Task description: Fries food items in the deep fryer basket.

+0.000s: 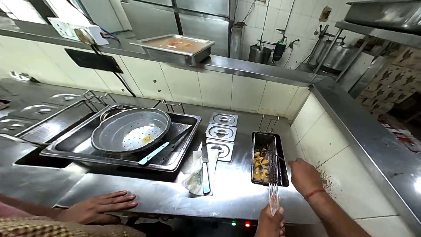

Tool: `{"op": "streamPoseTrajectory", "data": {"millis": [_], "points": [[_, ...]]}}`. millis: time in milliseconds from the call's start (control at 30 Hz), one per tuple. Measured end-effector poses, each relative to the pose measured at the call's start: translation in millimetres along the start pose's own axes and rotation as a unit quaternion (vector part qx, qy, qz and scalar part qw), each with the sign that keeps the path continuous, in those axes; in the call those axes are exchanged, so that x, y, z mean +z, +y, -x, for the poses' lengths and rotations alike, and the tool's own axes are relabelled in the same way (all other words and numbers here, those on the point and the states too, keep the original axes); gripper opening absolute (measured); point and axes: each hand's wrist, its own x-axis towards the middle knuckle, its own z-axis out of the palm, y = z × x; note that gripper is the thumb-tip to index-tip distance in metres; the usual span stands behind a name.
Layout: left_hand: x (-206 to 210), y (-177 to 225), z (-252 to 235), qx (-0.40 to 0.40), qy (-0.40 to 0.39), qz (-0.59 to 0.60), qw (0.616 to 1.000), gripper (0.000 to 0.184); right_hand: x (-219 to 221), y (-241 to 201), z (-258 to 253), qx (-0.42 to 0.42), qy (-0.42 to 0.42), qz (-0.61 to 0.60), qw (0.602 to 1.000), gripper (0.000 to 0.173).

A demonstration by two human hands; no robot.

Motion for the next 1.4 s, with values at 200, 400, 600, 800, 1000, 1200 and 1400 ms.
{"op": "streamPoseTrajectory", "data": {"millis": [200,400,600,800,1000,1200,1400], "points": [[-2,12,-3,-0.026,-0.009,0.004,1.000,0.015,24,-1,21,-0.003,-0.018,-0.037,0.999,0.042],[1,16,-10,-0.039,-0.015,0.012,0.999,0.019,55,25,59,0.041,0.075,-0.088,0.992,0.042],[3,13,-16,-0.045,-0.023,0.035,0.998,0.018,90,47,79,0.037,0.175,-0.155,0.972,0.042],[11,23,-17,-0.055,-0.023,0.052,0.997,0.019,107,58,100,0.013,0.221,-0.230,0.948,0.040],[11,17,-26,-0.048,-0.018,0.036,0.998,0.019,130,70,105,-0.016,0.302,-0.314,0.900,0.040],[13,8,-16,-0.059,-0.012,0.031,0.998,0.018,149,76,106,-0.037,0.309,-0.391,0.866,0.039],[15,8,-13,-0.052,-0.017,0.021,0.998,0.018,168,77,110,-0.012,0.268,-0.469,0.842,0.042]]}}
